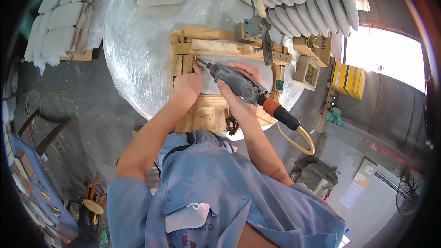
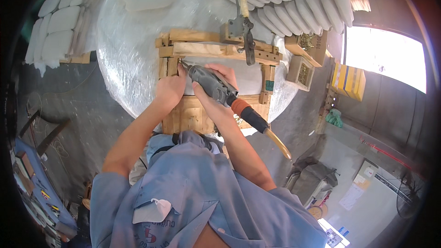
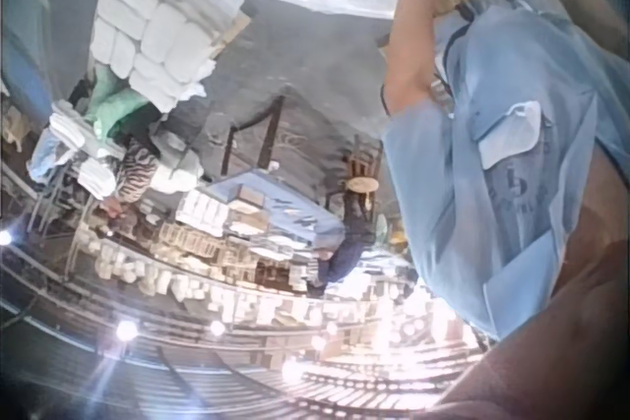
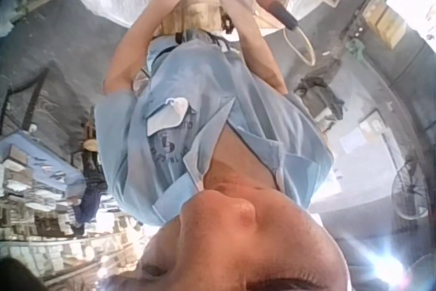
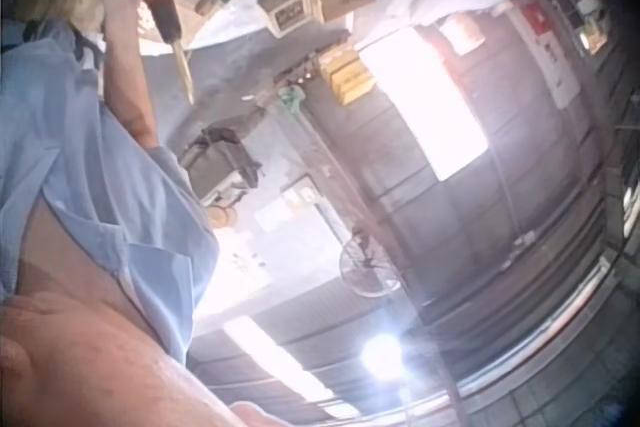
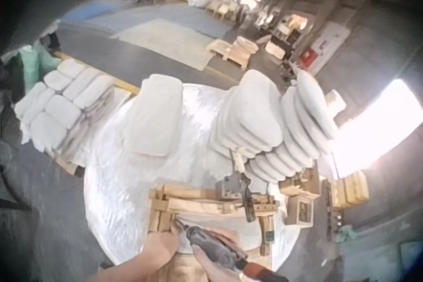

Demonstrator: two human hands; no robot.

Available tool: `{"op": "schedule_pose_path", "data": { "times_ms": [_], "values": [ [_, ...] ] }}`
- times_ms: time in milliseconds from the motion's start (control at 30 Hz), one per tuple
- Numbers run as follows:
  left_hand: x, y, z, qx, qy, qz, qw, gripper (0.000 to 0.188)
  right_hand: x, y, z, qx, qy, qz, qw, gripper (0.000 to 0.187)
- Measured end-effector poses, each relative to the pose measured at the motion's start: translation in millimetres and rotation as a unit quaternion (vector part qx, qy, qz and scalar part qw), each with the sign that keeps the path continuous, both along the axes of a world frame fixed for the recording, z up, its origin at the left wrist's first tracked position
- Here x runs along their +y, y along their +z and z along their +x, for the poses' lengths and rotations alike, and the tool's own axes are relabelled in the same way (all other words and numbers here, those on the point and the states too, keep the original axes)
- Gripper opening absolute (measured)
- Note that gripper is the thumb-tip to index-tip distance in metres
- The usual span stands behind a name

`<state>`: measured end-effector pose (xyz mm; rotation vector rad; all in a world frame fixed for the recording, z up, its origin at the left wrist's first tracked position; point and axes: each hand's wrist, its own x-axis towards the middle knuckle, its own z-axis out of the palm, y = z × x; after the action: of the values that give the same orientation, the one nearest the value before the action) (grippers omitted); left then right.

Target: The person places a cushion into a wooden jig, secures it with a clamp, and uses a pneumatic drill to drive screws into the cushion. The person repeats this process for multiple cushions, stacking the finished units on a nearby pile.

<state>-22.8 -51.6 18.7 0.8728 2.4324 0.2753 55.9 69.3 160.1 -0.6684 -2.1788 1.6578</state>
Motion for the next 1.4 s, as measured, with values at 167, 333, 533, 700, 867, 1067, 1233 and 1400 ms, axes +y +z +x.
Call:
{"op": "schedule_pose_path", "data": {
  "times_ms": [167,333,533,700,867,1067,1233,1400],
  "values": [
    [2,5,0,0.024,-0.043,-0.020,0.999,0.062,-7,-6,-7,-0.022,0.003,0.028,0.999,0.056],
    [5,-8,-7,0.047,-0.054,0.030,0.997,0.052,-3,-16,-31,-0.005,0.054,0.067,0.996,0.056],
    [-1,-32,-3,0.055,-0.034,0.069,0.995,0.037,6,7,-75,-0.135,0.100,0.180,0.969,0.056],
    [-27,0,2,0.074,-0.022,0.174,0.982,0.031,20,-12,-44,-0.035,0.051,0.099,0.993,0.056],
    [-77,27,18,-0.403,0.377,0.343,0.760,0.049,7,1,54,0.000,-0.052,-0.035,0.998,0.059],
    [-87,19,49,-0.583,0.497,0.584,0.266,0.068,-15,46,126,0.013,-0.127,-0.172,0.977,0.066],
    [-67,40,60,-0.616,0.445,0.597,0.257,0.076,-24,59,142,0.021,-0.113,-0.183,0.976,0.066],
    [-60,51,60,-0.608,0.429,0.610,0.272,0.076,-32,61,156,0.022,-0.101,-0.175,0.979,0.067]
  ]
}}
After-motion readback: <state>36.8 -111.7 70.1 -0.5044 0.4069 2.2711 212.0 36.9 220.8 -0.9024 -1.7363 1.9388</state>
